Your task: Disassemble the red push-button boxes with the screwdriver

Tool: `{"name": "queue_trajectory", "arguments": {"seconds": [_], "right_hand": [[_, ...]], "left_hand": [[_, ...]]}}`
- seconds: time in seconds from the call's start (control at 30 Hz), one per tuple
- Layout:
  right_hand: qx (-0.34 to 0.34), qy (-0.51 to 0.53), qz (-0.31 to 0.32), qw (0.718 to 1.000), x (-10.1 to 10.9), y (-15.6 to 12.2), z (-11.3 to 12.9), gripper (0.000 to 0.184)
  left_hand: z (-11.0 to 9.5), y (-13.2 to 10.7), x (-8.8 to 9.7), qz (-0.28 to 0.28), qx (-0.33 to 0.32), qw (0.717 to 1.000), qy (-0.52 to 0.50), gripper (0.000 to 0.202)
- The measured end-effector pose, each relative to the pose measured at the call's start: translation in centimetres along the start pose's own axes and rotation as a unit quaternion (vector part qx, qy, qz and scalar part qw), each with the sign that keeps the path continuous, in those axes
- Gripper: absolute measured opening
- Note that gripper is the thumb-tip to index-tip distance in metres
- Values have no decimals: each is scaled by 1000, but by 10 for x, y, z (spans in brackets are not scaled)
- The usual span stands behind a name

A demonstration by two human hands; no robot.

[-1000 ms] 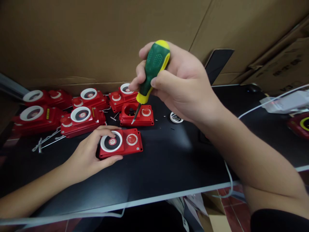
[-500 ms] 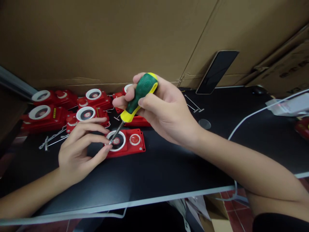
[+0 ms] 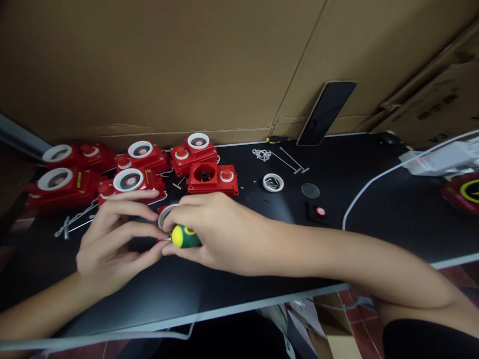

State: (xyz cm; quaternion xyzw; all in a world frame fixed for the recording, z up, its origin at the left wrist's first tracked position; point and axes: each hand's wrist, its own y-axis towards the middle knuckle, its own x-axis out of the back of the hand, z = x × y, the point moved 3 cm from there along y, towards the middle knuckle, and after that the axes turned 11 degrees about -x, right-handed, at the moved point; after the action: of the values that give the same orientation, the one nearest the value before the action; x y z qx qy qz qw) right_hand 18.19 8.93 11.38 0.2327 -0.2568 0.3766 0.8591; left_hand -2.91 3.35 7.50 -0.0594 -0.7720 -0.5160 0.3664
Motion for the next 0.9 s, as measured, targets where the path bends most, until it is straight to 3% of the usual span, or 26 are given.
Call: {"name": "queue_trajectory", "arguments": {"seconds": [0.13, 0.27, 0.43, 0.6, 0.67, 0.77, 0.83, 0.9], "right_hand": [[43, -39, -34, 998, -5, -6, 1, 4], [-35, -174, -32, 984, 40, -14, -3, 9], [-183, -362, -9, 914, 110, -20, -40, 12], [-326, -452, 92, 826, 125, -16, -81, 27], [-350, -458, 107, 810, 126, -16, -91, 38], [-324, -432, 49, 841, 133, -16, -93, 41], [-259, -356, -40, 897, 139, -16, -82, 40], [-176, -164, -127, 962, 143, -18, -63, 38]], "left_hand": [[0, 2, 2, 17, -17, 1000, 15, 26], [8, -1, -2, 37, 19, 999, 15, 38], [20, -11, -17, 130, 78, 988, -30, 58], [24, -19, -27, 183, 106, 976, -48, 66], [26, -23, -29, 188, 115, 974, -50, 65], [28, -28, -31, 191, 131, 972, -52, 67], [29, -30, -31, 194, 137, 970, -55, 72], [29, -30, -31, 192, 138, 970, -58, 73]]}}
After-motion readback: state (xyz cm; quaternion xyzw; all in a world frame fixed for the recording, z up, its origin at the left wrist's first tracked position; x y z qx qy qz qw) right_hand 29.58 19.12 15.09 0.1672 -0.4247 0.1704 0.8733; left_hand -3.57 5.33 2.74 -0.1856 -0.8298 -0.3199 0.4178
